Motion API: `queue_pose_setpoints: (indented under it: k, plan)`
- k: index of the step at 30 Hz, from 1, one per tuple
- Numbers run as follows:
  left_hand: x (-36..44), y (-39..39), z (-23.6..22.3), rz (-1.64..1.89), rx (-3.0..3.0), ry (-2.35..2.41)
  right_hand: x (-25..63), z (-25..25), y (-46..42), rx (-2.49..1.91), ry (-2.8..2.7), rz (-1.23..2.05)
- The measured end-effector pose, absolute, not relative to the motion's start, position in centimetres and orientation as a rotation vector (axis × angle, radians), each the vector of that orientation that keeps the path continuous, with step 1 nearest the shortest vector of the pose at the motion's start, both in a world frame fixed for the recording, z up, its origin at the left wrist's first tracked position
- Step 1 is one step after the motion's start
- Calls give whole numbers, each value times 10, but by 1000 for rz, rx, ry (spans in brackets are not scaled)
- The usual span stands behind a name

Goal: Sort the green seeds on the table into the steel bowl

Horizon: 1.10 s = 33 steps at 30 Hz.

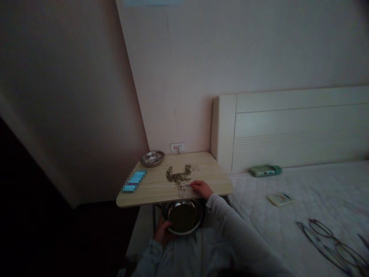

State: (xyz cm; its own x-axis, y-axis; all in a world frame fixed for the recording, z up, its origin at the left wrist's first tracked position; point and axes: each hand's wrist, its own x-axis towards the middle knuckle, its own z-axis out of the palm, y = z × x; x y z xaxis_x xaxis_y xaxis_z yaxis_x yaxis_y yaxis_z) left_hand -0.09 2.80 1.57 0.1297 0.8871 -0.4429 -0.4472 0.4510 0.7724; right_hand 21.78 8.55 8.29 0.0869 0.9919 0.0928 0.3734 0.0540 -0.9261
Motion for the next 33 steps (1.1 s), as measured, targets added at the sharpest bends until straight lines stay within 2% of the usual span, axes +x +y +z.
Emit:
queue_pose_setpoints:
  k: [18,28,33]
  plan:
    - [-4,29,25,994,569,1042,217,88,83,-1467,-1362,944]
    - [2,36,18,995,560,1041,219,86,88,-1344,-1225,875]
    - [4,39,14,1001,581,1016,219,83,97,-1417,-1223,812]
